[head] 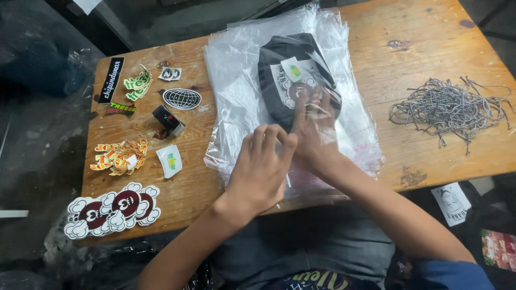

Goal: The person packages small black bags into plastic sleeves by hand. The person places a bag on the table, slides it into a plastic sleeve, and stacks the completed packages.

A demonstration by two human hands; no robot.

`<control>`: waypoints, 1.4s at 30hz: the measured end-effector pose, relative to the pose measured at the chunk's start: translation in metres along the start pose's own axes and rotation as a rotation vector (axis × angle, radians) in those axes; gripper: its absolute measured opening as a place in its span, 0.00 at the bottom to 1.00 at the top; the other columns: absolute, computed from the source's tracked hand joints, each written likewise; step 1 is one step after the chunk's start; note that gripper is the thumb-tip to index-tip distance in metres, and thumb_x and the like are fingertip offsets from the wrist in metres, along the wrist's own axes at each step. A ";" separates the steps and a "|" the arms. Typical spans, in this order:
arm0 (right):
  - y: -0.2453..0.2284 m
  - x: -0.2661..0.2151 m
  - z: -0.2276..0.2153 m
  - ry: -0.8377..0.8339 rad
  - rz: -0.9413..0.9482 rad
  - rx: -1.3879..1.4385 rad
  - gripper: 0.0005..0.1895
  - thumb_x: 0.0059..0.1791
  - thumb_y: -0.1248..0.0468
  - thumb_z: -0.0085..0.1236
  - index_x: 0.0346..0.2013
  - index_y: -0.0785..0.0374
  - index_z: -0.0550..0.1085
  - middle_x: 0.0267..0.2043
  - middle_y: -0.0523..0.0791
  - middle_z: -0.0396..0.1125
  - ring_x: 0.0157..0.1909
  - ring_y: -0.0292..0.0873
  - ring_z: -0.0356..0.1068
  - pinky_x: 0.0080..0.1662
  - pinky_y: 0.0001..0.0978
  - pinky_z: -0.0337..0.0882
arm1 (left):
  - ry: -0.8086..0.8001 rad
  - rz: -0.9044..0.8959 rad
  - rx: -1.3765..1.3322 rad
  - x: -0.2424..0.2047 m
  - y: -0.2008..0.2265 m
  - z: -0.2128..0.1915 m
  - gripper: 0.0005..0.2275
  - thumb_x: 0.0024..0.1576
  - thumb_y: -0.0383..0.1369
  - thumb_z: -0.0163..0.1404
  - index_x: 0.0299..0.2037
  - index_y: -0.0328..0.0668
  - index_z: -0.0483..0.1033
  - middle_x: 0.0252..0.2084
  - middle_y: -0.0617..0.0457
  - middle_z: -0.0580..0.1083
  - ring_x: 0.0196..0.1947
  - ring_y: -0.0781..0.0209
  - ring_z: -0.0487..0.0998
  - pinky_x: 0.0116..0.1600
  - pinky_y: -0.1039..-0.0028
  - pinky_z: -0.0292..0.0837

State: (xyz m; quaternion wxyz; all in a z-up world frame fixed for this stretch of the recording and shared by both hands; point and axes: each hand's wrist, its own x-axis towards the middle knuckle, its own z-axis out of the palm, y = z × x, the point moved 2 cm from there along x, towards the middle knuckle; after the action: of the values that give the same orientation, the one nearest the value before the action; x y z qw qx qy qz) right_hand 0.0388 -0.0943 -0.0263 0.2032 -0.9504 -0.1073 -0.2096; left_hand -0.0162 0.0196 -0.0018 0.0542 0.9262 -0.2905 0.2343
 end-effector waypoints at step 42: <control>0.168 -0.024 -0.051 -0.183 -0.866 0.137 0.18 0.50 0.64 0.59 0.55 0.57 0.74 0.63 0.49 0.70 0.67 0.58 0.68 0.63 0.51 0.71 | -0.216 0.230 -0.127 -0.093 -0.082 0.020 0.32 0.46 0.19 0.51 0.67 0.36 0.66 0.69 0.37 0.66 0.69 0.38 0.66 0.71 0.53 0.64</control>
State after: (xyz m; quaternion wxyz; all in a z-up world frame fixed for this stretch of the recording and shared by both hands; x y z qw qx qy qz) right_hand 0.0483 -0.2691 -0.0519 0.1487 -0.8169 -0.5266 -0.1827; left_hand -0.0289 0.1306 -0.0595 0.0539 0.9014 -0.4128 0.1193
